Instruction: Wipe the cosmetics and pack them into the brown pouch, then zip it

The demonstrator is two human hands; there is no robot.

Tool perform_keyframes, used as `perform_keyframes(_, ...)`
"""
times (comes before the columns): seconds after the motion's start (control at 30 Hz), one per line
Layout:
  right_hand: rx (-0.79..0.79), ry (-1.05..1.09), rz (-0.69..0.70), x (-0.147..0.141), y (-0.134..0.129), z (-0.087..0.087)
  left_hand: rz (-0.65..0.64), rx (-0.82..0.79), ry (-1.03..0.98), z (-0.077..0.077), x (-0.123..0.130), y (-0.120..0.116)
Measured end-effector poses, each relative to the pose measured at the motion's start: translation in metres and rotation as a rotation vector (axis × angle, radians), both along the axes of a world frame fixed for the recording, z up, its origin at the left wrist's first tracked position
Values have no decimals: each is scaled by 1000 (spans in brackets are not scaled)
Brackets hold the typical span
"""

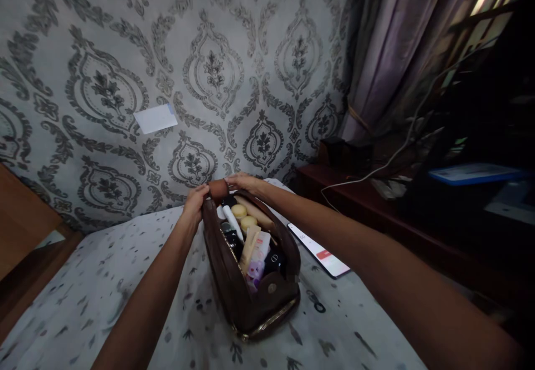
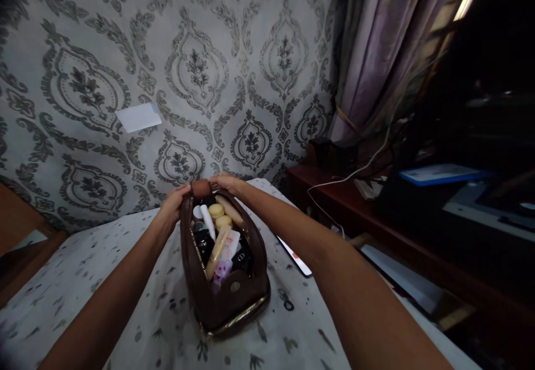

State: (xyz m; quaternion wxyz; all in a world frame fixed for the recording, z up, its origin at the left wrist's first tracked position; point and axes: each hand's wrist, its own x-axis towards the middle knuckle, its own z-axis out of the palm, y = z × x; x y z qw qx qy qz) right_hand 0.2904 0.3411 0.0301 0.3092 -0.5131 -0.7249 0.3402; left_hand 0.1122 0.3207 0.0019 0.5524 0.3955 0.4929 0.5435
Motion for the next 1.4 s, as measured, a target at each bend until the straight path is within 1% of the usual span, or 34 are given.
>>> perform_keyframes(0.1,-88,199,80,3,1,-4,11,70,-36,2,0,-5)
perform_keyframes(0.3,-194,532,141,9,8,-12,43,183,-44,11,5,-16)
perform_keyframes(0.43,-234,690,197,11,7,-15,60,223,-4,17,8,-21)
perform_keyframes(0.57,-243,785,262,12,0,-17,73,262,45,19,11,-23)
perform_keyframes(0.7,-223,808,286,15,-5,-11,67,318,77,21,14,-26)
perform_keyframes(0.87,-174,786,268,22,-9,1,86,394,120,30,14,-32)
perform_keyframes(0.97,-134,775,246,24,-17,4,88,454,153,33,16,-38)
perform_keyframes(1.13,-45,756,214,24,-35,3,75,574,186,30,23,-48)
perform_keyframes(1.4,40,691,287,18,-68,0,46,697,248,23,30,-71)
